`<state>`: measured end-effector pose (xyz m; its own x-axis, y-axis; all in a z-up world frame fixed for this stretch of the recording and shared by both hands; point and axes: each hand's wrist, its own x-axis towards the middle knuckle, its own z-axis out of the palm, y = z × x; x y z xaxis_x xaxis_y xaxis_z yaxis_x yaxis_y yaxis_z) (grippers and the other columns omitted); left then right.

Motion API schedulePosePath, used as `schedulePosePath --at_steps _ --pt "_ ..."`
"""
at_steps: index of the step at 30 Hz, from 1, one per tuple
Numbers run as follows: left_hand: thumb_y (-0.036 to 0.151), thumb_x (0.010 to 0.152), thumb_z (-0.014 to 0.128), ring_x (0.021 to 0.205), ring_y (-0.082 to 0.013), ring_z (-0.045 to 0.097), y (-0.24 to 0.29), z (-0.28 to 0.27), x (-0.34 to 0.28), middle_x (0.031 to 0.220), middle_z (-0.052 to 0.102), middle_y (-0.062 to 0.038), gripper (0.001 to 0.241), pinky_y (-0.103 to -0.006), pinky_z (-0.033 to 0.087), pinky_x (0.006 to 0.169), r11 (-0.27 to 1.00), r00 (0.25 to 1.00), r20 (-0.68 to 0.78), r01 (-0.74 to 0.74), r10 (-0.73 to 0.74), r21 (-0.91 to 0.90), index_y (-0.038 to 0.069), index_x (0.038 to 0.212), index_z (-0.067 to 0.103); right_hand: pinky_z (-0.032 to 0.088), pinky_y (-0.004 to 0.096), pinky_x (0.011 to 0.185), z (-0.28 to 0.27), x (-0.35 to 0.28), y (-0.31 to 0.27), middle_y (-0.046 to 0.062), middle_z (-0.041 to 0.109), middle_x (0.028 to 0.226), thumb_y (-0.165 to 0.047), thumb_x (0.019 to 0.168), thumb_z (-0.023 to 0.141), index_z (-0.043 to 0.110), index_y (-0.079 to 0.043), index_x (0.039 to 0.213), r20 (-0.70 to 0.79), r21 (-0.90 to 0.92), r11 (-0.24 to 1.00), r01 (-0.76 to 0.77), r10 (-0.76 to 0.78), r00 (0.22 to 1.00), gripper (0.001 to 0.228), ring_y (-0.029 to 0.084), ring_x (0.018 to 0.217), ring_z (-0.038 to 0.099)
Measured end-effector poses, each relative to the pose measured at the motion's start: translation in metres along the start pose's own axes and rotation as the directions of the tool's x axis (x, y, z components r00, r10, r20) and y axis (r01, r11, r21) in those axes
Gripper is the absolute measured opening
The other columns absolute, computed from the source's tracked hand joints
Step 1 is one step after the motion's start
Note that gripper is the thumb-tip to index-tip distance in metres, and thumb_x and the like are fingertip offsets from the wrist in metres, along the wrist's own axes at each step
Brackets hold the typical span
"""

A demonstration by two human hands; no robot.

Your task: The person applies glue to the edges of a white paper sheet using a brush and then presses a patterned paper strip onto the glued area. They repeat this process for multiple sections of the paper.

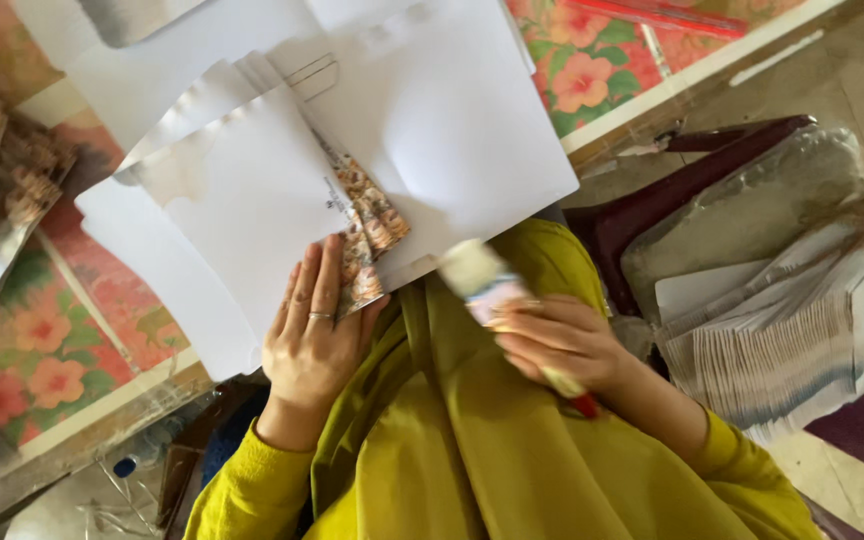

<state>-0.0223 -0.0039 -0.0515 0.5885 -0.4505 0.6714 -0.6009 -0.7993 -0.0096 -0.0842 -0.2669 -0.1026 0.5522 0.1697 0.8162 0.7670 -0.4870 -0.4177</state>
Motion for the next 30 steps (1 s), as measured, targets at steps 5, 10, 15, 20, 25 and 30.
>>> schedulePosePath --at_steps 5,10,15,20,25,30 --pt "0.03 0.09 0.064 0.099 -0.0345 0.069 -0.002 0.0 0.003 0.114 0.069 -0.019 0.025 -0.0386 0.055 0.085 1.0 1.0 0.025 -0.015 0.015 -0.002 0.007 0.083 0.073 0.055 0.044 0.062 -0.007 -0.075 0.06 0.021 0.072 0.087 0.002 0.071 0.068 0.072 0.002 0.088 -0.039 0.174 0.984 -0.038 0.046 0.998 0.017 0.027 0.072 0.07" --pt "0.03 0.092 0.06 0.1 -0.0328 0.069 -0.001 -0.002 0.001 0.115 0.07 -0.016 0.033 -0.0377 0.056 0.086 0.999 0.998 0.055 0.027 -0.026 -0.02 0.006 0.073 0.072 0.054 0.041 0.077 -0.068 -0.099 0.075 0.022 0.072 0.09 -0.005 0.077 0.066 0.073 0.003 0.083 0.008 -0.04 0.939 -0.341 0.341 0.94 0.012 0.034 0.086 0.069" --pt "0.027 0.097 0.049 0.097 -0.0356 0.071 -0.005 -0.007 0.001 0.113 0.069 -0.02 0.044 -0.0321 0.06 0.071 0.951 0.971 0.143 0.217 -0.189 -0.218 0.0 0.067 0.067 0.055 0.038 0.07 -0.099 -0.06 0.071 0.018 0.063 0.095 -0.021 0.095 0.054 0.058 -0.001 0.093 -0.213 0.304 0.747 -0.591 0.658 0.722 0.021 0.03 0.083 0.064" --pt "0.037 0.104 0.027 0.037 -0.0068 0.019 -0.028 0.006 -0.076 0.044 0.026 0.006 0.055 -0.0265 0.013 0.036 0.579 0.732 0.249 0.663 -0.635 -0.475 0.014 0.054 0.029 0.025 0.019 0.044 -0.091 0.068 0.051 -0.002 0.044 0.055 -0.032 0.091 0.054 0.058 -0.017 0.085 -0.073 0.782 0.309 -0.542 0.908 0.412 0.017 0.006 0.041 0.031" --pt "0.005 0.091 0.064 0.103 -0.0403 0.068 -0.011 -0.007 -0.019 0.121 0.061 -0.019 0.014 -0.0392 0.064 0.086 0.857 0.954 0.156 0.299 -0.256 -0.42 -0.008 0.098 0.067 0.039 0.02 0.052 -0.047 0.127 0.039 0.007 0.057 0.064 -0.01 0.082 0.057 0.049 0.004 0.13 0.577 0.615 -0.071 -0.785 0.719 0.387 0.051 0.012 0.057 0.05" --pt "0.029 0.09 0.065 0.111 -0.0295 0.063 -0.003 -0.014 0.0 0.125 0.061 -0.014 0.028 -0.0378 0.053 0.093 0.97 0.982 0.138 0.155 -0.131 -0.185 0.002 0.088 0.074 0.042 0.02 0.049 0.004 0.159 0.032 0.005 0.053 0.076 -0.009 0.093 0.049 0.047 0.005 0.123 0.798 0.276 0.249 -0.928 0.478 0.366 0.033 0.01 0.055 0.049"
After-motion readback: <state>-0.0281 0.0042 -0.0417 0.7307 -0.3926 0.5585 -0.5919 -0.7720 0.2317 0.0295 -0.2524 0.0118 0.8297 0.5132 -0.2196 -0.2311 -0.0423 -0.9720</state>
